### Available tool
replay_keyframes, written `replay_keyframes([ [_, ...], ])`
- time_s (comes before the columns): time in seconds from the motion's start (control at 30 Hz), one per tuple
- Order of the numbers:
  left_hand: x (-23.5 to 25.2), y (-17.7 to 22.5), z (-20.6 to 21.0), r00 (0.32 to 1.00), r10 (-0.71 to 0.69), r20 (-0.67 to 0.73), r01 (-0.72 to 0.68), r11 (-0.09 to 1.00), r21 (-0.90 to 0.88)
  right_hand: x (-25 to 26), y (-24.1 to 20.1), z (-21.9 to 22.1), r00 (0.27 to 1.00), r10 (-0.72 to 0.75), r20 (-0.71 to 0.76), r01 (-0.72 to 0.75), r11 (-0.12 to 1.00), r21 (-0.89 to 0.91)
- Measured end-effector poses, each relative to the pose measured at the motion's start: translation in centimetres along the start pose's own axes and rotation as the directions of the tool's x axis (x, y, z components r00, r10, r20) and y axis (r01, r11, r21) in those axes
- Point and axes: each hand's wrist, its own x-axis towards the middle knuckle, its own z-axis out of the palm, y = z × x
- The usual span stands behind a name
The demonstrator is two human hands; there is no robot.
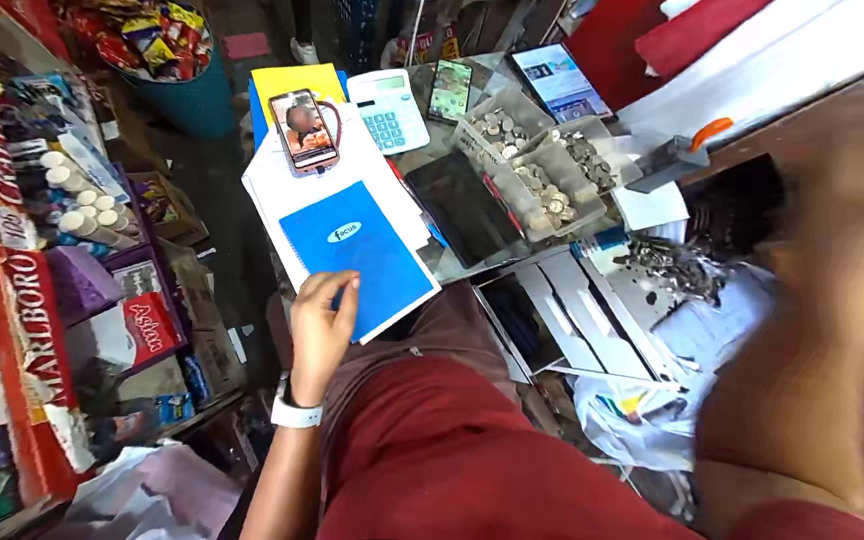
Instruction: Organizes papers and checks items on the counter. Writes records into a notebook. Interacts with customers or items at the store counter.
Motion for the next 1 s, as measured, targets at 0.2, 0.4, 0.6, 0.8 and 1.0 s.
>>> replay_keyframes([
  [0.2, -2.1, -1.8, 4.8, 0.971, 0.079, 0.227, -0.15, 0.937, 0.315, -2.3, -7.7, 21.2, 0.854, -0.306, 0.421, 0.251, 0.951, 0.182],
  [0.4, -2.9, -2.5, 4.5, 0.967, 0.1, 0.234, -0.181, 0.917, 0.354, -3.1, -9.8, 24.1, 0.835, 0.035, 0.549, 0.027, 0.994, -0.104],
  [0.6, -3.2, -2.6, 3.1, 0.958, 0.094, 0.271, -0.194, 0.909, 0.369, -4.9, -10.4, 23.4, 0.812, 0.158, 0.562, -0.024, 0.971, -0.239],
  [0.8, -2.6, -1.9, 2.5, 0.947, 0.056, 0.318, -0.189, 0.894, 0.406, -4.2, -9.6, 21.6, 0.829, 0.146, 0.54, -0.035, 0.977, -0.209],
  [1.0, -2.7, -1.8, 2.8, 0.949, 0.055, 0.31, -0.193, 0.88, 0.435, -2.5, -7.7, 17.5, 0.986, -0.018, 0.168, -0.012, 0.983, 0.181],
])
